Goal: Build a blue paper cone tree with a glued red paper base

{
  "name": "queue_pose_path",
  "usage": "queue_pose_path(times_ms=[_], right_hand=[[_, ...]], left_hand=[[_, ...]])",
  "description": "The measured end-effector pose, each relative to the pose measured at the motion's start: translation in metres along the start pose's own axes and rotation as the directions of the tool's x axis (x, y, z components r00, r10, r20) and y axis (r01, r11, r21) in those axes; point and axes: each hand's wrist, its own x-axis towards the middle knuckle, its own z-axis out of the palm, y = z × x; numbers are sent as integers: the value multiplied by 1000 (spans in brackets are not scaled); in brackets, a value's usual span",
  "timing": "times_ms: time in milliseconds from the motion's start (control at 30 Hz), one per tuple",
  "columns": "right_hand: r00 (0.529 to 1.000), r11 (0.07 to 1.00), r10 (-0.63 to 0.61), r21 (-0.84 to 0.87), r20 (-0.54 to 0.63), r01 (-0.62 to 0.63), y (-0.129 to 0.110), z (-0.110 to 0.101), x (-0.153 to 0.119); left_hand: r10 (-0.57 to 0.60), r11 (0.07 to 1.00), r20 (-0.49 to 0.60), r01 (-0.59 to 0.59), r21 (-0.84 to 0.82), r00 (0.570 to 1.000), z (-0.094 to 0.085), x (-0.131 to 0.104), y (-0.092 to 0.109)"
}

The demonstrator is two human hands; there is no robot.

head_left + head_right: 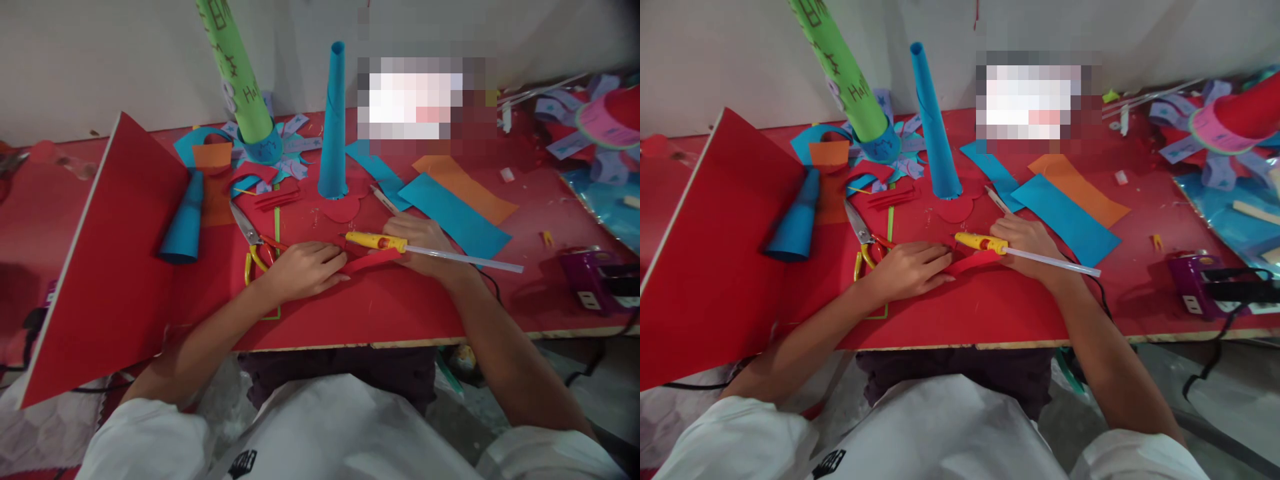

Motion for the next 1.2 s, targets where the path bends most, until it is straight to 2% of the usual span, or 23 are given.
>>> queue_pose_path(times_ms=[100, 300, 500, 967, 1200], right_hand=[[999, 999, -35, -23, 30, 35, -1, -4, 0], [999, 1000, 16, 16, 45, -17, -5, -11, 1], [999, 999, 20, 29, 33, -21, 0, -9, -3], [994, 998, 56, -38, 96, -52, -3, -11, 0], [993, 996, 50, 74, 106, -58, 0, -14, -3]], left_hand=[[-1, 1000, -6, 1, -1, 1000, -2, 1, 0], [1, 1000, -23, -1, -7, 1000, -3, 2, 0], [-5, 1000, -15, 5, -5, 1000, -2, 0, 0], [-5, 1000, 5, 5, -9, 1000, -4, 0, 0], [-15, 1000, 37, 15, -2, 999, -3, -2, 0]])
